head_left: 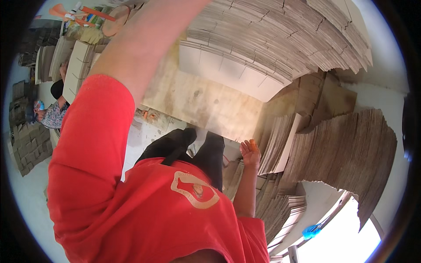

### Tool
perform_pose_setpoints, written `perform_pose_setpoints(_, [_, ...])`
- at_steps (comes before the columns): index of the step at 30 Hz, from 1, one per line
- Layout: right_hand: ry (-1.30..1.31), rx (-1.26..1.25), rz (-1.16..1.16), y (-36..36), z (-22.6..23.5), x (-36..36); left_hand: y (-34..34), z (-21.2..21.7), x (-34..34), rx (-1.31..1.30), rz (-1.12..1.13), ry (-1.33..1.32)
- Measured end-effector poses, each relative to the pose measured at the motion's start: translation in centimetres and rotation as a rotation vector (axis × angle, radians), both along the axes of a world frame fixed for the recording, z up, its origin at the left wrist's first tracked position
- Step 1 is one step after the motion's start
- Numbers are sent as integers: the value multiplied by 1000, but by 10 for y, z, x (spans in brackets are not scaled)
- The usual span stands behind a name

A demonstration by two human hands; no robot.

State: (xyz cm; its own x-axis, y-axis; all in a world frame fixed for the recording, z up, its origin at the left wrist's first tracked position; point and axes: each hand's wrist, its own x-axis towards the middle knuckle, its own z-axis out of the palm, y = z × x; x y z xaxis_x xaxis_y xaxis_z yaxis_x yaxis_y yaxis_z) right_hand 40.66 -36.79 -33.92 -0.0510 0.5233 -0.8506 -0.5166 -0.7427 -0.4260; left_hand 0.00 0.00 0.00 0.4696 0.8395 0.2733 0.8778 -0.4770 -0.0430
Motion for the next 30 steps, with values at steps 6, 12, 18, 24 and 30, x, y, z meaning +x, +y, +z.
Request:
perform_pose_setpoints(6, [-176, 99, 298, -27, 18, -37, -44, -14, -10, 361, -30, -181])
perform_pose_setpoints(12, [-849, 278, 1079, -111, 11, -67, -189, -143, -1, -2, 34, -357])
perform_pose_setpoints(18, [-1118, 363, 964, -158, 49, -78, -456, -331, -16, -1074, 222, -735])
perform_pose_setpoints(24, [-1063, 285, 1071, -140, 44, -63, -547, -332, -16, -1359, 161, -538])
perform_pose_setpoints(30, [-742, 294, 774, -128, 8, -8, -441, -290, 25, -1452, 556, -1079])
